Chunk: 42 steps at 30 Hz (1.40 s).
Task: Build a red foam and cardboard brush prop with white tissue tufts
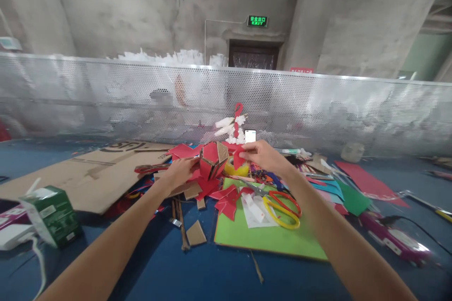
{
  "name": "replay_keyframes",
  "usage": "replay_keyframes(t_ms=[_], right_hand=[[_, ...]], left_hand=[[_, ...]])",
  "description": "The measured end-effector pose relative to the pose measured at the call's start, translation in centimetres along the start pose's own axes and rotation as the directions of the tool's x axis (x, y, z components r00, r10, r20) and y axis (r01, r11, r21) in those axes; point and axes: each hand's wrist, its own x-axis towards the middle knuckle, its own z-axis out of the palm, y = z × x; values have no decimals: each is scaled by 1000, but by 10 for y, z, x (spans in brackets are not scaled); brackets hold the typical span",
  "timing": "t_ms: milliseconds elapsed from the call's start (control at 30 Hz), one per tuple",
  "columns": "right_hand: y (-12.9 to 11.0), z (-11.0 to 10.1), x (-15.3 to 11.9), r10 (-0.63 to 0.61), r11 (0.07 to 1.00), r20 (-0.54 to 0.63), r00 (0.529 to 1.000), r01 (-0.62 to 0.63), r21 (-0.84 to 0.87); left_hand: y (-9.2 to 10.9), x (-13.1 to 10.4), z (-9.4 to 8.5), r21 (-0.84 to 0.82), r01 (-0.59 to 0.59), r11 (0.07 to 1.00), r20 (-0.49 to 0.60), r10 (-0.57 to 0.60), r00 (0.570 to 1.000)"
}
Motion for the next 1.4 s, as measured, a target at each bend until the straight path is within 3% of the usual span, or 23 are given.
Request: replay_keyframes(t_ms=[100, 333, 467, 667, 1033, 1200, 1400], right_hand=[[-10, -6, 24, -48, 998, -43, 998, 50, 37], [3, 13, 58, 145, 979, -12, 989, -142, 143], [11, 21, 59, 220, 956, -13, 975, -213, 202], [18, 24, 62, 207, 956, -22, 978, -197, 216], [27, 22, 67, 85, 989, -106, 991, -97, -108], [24, 24, 63, 159, 987, 22, 987, -159, 33], [32, 35, 69, 210, 977, -19, 978, -209, 43]], left_hand=[[3, -1, -2, 1, 8, 1000, 3, -8, 1000], [3, -2, -3, 51, -20, 999, -15, 21, 1000], [2, -1, -1, 70, 0, 998, -11, 1, 1000], [1, -1, -1, 57, -22, 998, -18, 23, 1000], [4, -3, -6, 44, -38, 998, -3, 38, 999], [5, -4, -9, 38, -59, 998, -6, 60, 998], [5, -5, -8, 47, -58, 997, -14, 58, 998]])
